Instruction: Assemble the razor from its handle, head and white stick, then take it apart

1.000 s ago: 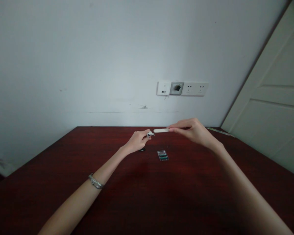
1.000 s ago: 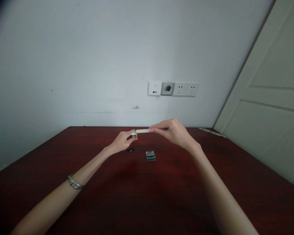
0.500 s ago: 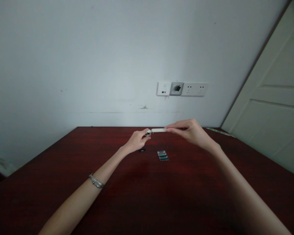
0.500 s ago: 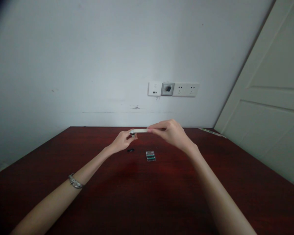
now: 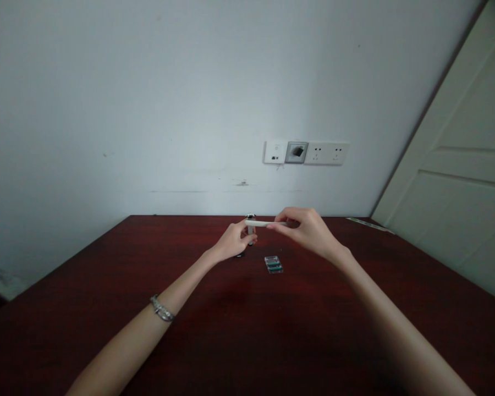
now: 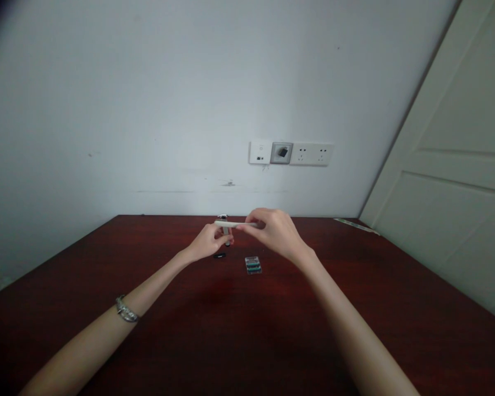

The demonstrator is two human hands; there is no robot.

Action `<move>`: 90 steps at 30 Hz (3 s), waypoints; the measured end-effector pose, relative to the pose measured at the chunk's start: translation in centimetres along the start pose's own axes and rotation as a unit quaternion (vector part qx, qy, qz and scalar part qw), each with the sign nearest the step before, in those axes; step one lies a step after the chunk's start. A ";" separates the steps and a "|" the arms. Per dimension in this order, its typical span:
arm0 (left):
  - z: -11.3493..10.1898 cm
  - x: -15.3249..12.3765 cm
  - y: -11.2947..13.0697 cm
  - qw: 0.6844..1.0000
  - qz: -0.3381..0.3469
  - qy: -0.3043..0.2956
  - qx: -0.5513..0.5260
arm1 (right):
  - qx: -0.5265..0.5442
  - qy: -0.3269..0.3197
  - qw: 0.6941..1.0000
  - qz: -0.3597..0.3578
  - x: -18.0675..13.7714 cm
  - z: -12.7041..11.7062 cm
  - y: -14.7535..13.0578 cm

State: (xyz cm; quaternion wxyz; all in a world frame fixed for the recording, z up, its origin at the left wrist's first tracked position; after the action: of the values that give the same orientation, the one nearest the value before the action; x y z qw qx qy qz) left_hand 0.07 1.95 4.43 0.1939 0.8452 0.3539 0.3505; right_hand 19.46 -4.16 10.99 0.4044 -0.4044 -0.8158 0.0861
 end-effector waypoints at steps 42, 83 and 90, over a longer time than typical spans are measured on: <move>0.6 -0.3 -0.3 0.999 0.009 0.007 -0.038 | 0.014 0.005 1.000 -0.006 0.8 -0.3 1.0; 0.7 -0.3 -0.1 0.998 0.023 0.001 -0.060 | 0.080 0.040 0.996 -0.004 0.9 -1.2 2.9; 0.4 -0.2 0.0 0.998 0.027 0.020 -0.053 | 0.070 0.073 0.995 0.017 0.4 -2.4 3.6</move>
State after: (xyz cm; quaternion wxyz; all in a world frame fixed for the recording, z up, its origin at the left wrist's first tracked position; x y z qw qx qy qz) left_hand 0.23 1.77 4.04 0.2219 0.8359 0.3157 0.3904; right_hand 23.17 -2.00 11.12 0.4886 -0.3941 -0.7692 0.1198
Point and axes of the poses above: each hand's wrist, its own x-axis towards the middle knuckle, its own z-axis out of the palm, y = z × x, the point moved 1 cm from there along x, towards the middle knuckle, and after that the axes turned 12 degrees about x, right-handed, at the moved point
